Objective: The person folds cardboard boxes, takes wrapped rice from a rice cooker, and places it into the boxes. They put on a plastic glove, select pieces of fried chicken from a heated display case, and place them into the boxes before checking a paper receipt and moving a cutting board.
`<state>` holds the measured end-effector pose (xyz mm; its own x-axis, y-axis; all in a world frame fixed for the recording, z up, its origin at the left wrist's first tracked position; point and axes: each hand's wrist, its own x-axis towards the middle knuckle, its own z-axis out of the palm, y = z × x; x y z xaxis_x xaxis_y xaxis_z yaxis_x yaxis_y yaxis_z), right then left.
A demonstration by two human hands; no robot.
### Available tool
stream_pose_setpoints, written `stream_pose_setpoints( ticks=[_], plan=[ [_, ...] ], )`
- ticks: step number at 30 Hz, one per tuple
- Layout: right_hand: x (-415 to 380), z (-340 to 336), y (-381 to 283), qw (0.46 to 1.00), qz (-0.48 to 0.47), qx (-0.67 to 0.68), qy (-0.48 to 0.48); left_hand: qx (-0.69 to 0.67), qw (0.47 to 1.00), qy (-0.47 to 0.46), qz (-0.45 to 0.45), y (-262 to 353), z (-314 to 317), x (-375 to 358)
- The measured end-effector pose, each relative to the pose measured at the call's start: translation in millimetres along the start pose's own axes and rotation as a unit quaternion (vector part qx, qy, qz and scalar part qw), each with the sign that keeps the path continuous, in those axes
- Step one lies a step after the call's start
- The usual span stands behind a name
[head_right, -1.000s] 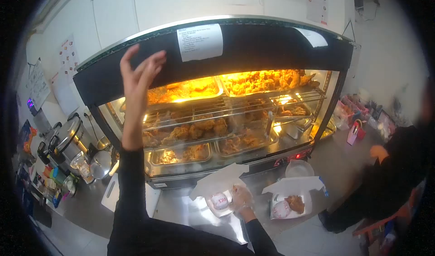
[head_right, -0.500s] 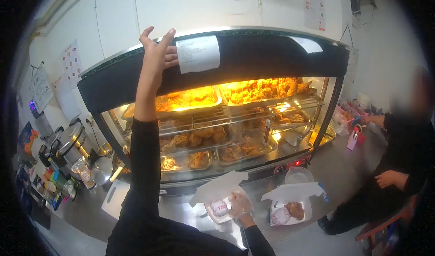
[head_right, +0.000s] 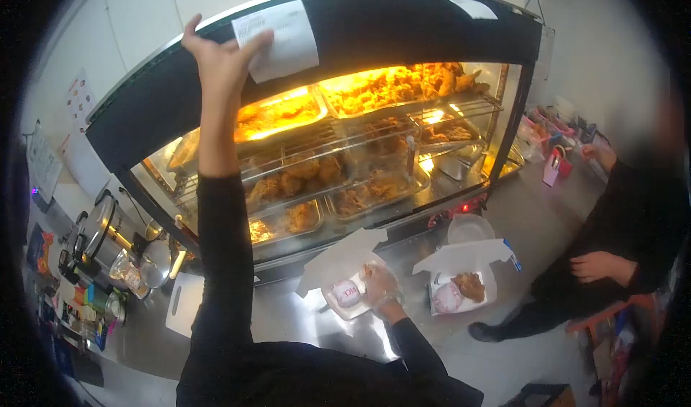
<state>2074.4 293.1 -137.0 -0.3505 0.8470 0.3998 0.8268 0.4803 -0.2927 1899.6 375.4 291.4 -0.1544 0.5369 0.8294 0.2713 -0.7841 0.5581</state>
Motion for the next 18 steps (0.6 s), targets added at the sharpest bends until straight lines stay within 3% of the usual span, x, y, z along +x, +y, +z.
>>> stream_pose_setpoints(
  ticks=[3,4,5,6,7,8,9,10,12,16,18],
  plan=[
    [1.1,16.8,10.7,0.999,0.020,-0.002,-0.026,-0.147,0.987,-0.054,-0.036,-25.6,13.8,-78.6],
    [0.4,26.7,13.9,0.998,0.032,0.002,-0.054,-0.062,0.978,-0.126,-0.153,-60.2,11.0,-120.4],
    [-2.7,41.6,20.6,1.000,0.013,0.007,0.000,-0.014,0.980,-0.198,-0.029,-77.3,9.8,-161.8],
    [-7.5,53.1,26.2,0.999,-0.004,0.013,0.051,-0.035,0.946,-0.281,-0.159,-99.7,6.4,-211.8],
    [-6.1,57.7,27.8,0.999,0.011,0.031,0.018,-0.062,0.887,-0.325,-0.321,-123.1,-0.4,-258.3],
    [-4.8,53.7,25.2,0.993,0.053,0.102,-0.009,0.051,0.875,-0.354,-0.327,-146.3,-11.8,-304.4],
    [-6.6,47.0,22.2,0.997,0.044,0.058,0.029,0.160,0.850,-0.381,-0.325,-161.6,-23.9,-345.7],
    [-3.0,35.6,17.9,0.998,0.042,0.022,-0.039,0.232,0.833,-0.382,-0.326,-167.9,-35.7,-380.3],
    [-0.2,28.7,16.2,0.997,0.040,0.032,-0.058,0.369,0.789,-0.380,-0.312,-171.6,-51.8,-424.1],
    [2.4,22.6,10.4,0.995,0.054,0.029,-0.083,0.437,0.691,-0.455,-0.352,-162.0,-28.7,-440.0],
    [1.2,21.9,10.0,0.993,0.080,0.014,-0.088,0.486,0.661,-0.419,-0.389,-156.6,-11.8,-447.9]
  ],
)
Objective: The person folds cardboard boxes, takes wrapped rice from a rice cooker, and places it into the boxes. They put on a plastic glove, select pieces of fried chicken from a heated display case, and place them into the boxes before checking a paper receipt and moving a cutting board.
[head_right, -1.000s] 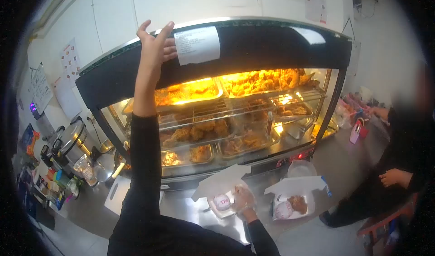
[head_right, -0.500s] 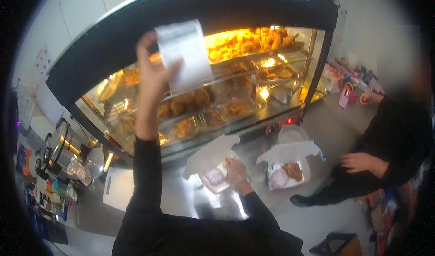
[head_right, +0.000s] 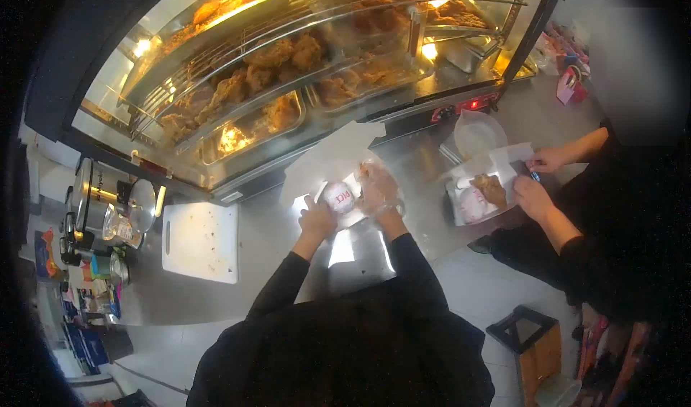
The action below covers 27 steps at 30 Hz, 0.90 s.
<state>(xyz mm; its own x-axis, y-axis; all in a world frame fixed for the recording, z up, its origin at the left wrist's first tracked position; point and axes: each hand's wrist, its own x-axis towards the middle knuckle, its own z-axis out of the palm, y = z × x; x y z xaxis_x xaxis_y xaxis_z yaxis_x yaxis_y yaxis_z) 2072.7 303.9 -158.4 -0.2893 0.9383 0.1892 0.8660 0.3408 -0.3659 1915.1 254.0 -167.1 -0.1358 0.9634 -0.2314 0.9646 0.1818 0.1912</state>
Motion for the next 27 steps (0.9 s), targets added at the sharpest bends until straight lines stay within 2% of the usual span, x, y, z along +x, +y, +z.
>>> stream_pose_setpoints(
  ticks=[1,2,4,5,7,11,12,15,16,18,19,20,21,22,23,24,25,26,27],
  plan=[
    [-2.9,1.8,-0.8,1.000,0.020,-0.014,0.006,0.008,0.999,0.011,-0.032,9.9,-5.4,-1.3],
    [-4.8,0.4,-1.2,0.999,0.041,-0.029,0.017,-0.063,0.998,-0.013,-0.024,12.7,-10.3,-1.3],
    [-14.0,-5.2,-1.5,0.995,0.080,-0.052,0.030,-0.168,0.973,0.011,0.161,-24.6,53.8,32.6],
    [-18.3,-8.9,0.4,0.992,0.099,-0.065,0.042,-0.215,0.942,0.024,0.256,-32.6,76.0,48.2],
    [-28.9,-12.7,12.6,0.990,0.104,-0.081,0.059,-0.377,0.906,-0.022,0.188,-10.1,59.6,41.1],
    [-49.7,-31.3,37.3,0.986,0.145,-0.078,0.033,-0.258,0.950,-0.078,0.160,40.1,19.8,24.1],
    [-55.4,-33.2,45.7,0.986,0.147,-0.076,0.033,-0.269,0.946,-0.069,0.165,56.7,9.4,16.3],
    [-67.1,-25.4,79.2,0.973,0.193,-0.074,0.099,-0.261,0.939,-0.031,0.222,85.0,45.4,34.1],
    [-67.1,-31.9,86.7,0.968,0.229,-0.042,0.095,-0.232,0.933,-0.012,0.275,96.7,41.4,40.1],
    [-67.4,-43.9,101.0,0.951,0.295,0.022,0.085,-0.165,0.924,-0.162,0.305,114.1,31.4,53.5],
    [-68.0,-44.9,108.0,0.953,0.286,0.032,0.097,-0.129,0.910,-0.235,0.316,128.4,2.4,58.2],
    [-68.8,-42.2,115.2,0.954,0.276,0.041,0.109,0.009,0.882,-0.203,0.425,138.1,-24.1,73.7],
    [-67.7,-42.5,121.6,0.955,0.264,0.050,0.122,0.024,0.838,-0.215,0.501,155.1,-90.3,76.2],
    [-65.6,-51.2,119.6,0.953,0.285,0.048,0.095,0.041,0.878,-0.154,0.451,188.9,-200.4,28.3],
    [-65.3,-62.8,110.7,0.949,0.305,0.046,0.067,-0.061,0.834,0.056,0.545,201.4,-256.5,14.0],
    [-65.6,-59.4,113.9,0.949,0.310,0.038,0.046,-0.086,0.867,0.156,0.465,221.9,-309.5,8.0],
    [-65.8,-56.1,117.0,0.948,0.315,0.031,0.024,-0.252,0.813,0.289,0.438,237.5,-344.2,14.2],
    [-63.7,-36.0,129.0,0.952,0.307,0.018,0.011,-0.319,0.662,0.441,0.515,260.9,-396.4,4.5],
    [-62.2,-24.7,138.0,0.954,0.299,0.005,-0.003,-0.318,0.578,0.546,0.517,277.2,-431.0,16.7]
  ],
)
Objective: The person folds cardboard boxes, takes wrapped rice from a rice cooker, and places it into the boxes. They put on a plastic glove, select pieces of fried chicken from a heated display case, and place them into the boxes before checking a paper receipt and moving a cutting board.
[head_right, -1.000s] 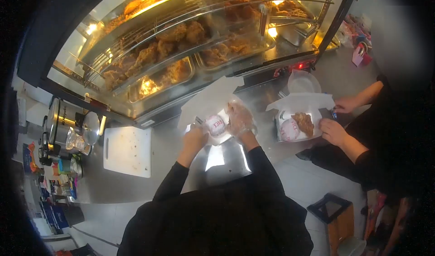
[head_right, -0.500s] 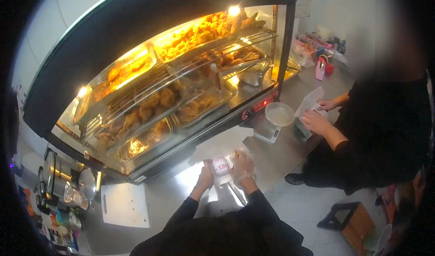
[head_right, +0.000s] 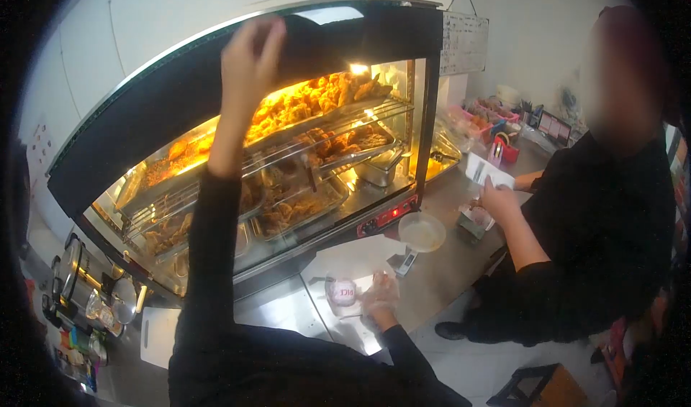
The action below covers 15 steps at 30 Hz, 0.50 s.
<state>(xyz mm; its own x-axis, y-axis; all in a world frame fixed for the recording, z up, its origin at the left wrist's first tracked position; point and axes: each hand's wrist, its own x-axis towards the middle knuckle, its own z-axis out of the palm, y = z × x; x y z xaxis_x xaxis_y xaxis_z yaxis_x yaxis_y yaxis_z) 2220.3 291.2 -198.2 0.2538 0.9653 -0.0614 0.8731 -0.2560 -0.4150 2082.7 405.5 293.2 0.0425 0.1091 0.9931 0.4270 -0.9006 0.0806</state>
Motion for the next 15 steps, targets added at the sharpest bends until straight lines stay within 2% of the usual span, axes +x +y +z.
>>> stream_pose_setpoints(
  ticks=[2,5,8,11,15],
  plan=[
    [3.4,-1.0,4.4,1.000,-0.005,-0.006,-0.025,0.096,0.991,0.007,0.098,-25.6,27.0,49.6],
    [-3.1,-10.5,-0.2,0.999,-0.021,-0.025,-0.003,0.307,0.940,-0.129,0.079,-35.2,53.1,56.5],
    [-10.7,-41.0,-8.5,0.999,0.025,0.030,0.015,0.330,0.928,-0.083,0.152,-43.5,51.0,38.9],
    [3.7,-23.6,17.3,0.998,-0.063,0.006,0.016,0.323,0.932,-0.087,0.142,-48.0,20.7,33.0],
    [11.7,-2.2,36.6,0.991,-0.109,-0.056,0.053,0.344,0.923,-0.126,0.121,-43.3,-47.5,26.7]
  ],
)
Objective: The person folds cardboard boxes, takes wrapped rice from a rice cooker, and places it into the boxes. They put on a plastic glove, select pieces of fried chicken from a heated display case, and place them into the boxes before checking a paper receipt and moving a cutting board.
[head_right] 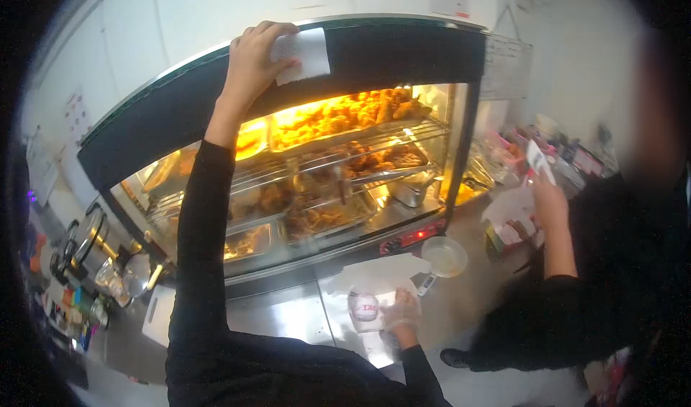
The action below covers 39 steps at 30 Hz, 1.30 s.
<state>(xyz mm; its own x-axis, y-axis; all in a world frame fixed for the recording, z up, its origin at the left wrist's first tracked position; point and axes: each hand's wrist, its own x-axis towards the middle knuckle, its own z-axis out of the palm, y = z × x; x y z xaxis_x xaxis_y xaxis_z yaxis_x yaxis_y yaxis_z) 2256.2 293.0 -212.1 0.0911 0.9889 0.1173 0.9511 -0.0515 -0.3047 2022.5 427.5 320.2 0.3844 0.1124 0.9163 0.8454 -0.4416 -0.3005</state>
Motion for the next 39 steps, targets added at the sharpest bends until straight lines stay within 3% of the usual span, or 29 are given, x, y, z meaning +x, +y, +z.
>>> stream_pose_setpoints(
  ticks=[4,6,8,11,13,15,16,17,18,20,22,24,27,30,31,32,33,34,35,36,37,39],
  plan=[
    [9.2,20.4,14.0,0.997,-0.008,-0.057,-0.043,0.031,0.999,-0.020,0.001,-46.7,-45.0,-28.3],
    [9.7,19.4,9.8,1.000,0.027,-0.002,-0.005,0.072,0.997,-0.035,-0.013,-67.5,-68.0,-42.0],
    [7.8,-14.2,-9.8,0.993,0.079,0.081,-0.025,0.104,0.993,-0.045,-0.032,-83.1,-90.5,-55.5],
    [5.1,-35.6,-20.9,0.991,0.093,0.084,-0.041,0.136,0.987,-0.054,-0.061,-99.9,-123.0,-73.9],
    [4.4,-10.5,-6.1,0.998,-0.016,-0.035,0.054,0.151,0.983,-0.066,-0.076,-109.7,-137.4,-82.6],
    [3.5,5.0,8.7,0.958,-0.153,-0.203,0.130,0.158,0.982,-0.074,-0.080,-118.1,-144.5,-87.2],
    [6.4,5.5,8.8,0.994,-0.052,-0.067,0.064,0.159,0.981,-0.077,-0.082,-120.8,-146.0,-89.9],
    [10.2,-6.5,-0.1,0.996,0.051,0.070,-0.003,0.157,0.981,-0.073,-0.085,-121.7,-146.3,-92.6],
    [12.6,-14.6,-5.3,0.964,0.153,0.206,-0.069,0.154,0.982,-0.068,-0.088,-122.0,-145.9,-94.1],
    [13.9,-17.8,-7.8,0.941,0.198,0.264,-0.073,0.150,0.982,-0.064,-0.096,-124.7,-143.8,-96.8],
    [6.2,-30.4,-15.0,0.969,0.123,0.208,-0.058,0.141,0.985,-0.040,-0.090,-128.3,-139.3,-101.3],
    [-25.3,-94.5,-57.4,0.997,-0.075,0.029,-0.021,0.102,0.989,-0.039,-0.095,-127.6,-141.4,-104.0],
    [-25.7,-95.5,-52.8,0.994,-0.105,0.036,-0.004,0.028,0.994,0.075,-0.079,-115.1,-152.3,-114.4],
    [-30.4,-108.2,-65.3,0.969,-0.216,0.081,0.086,-0.027,0.980,0.162,-0.112,-79.7,-176.9,-141.0],
    [-34.6,-117.4,-75.6,0.959,-0.177,0.217,0.038,-0.094,0.973,0.159,-0.141,-68.9,-180.7,-162.2],
    [-38.1,-129.3,-92.3,0.928,-0.135,0.347,-0.011,-0.160,0.960,0.155,-0.169,-58.8,-179.5,-188.9],
    [-38.4,-132.8,-108.6,0.853,-0.118,0.505,-0.057,-0.266,0.932,0.161,-0.188,-40.4,-174.7,-219.9],
    [-38.8,-136.3,-124.9,0.751,-0.089,0.647,-0.096,-0.265,0.918,0.141,-0.260,-15.7,-170.2,-247.7],
    [-39.3,-135.5,-140.9,0.590,-0.081,0.793,-0.128,-0.207,0.939,0.091,-0.260,8.1,-169.4,-261.3],
    [-41.3,-133.1,-155.3,0.400,-0.071,0.900,-0.156,-0.317,0.901,0.075,-0.286,28.3,-157.6,-285.6],
    [-41.8,-120.9,-167.0,0.391,-0.058,0.909,-0.131,-0.364,0.868,-0.048,-0.335,51.9,-157.3,-313.8],
    [-42.9,-86.9,-185.8,0.376,-0.027,0.923,-0.083,-0.498,0.763,-0.274,-0.309,91.3,-157.3,-357.0]
  ],
)
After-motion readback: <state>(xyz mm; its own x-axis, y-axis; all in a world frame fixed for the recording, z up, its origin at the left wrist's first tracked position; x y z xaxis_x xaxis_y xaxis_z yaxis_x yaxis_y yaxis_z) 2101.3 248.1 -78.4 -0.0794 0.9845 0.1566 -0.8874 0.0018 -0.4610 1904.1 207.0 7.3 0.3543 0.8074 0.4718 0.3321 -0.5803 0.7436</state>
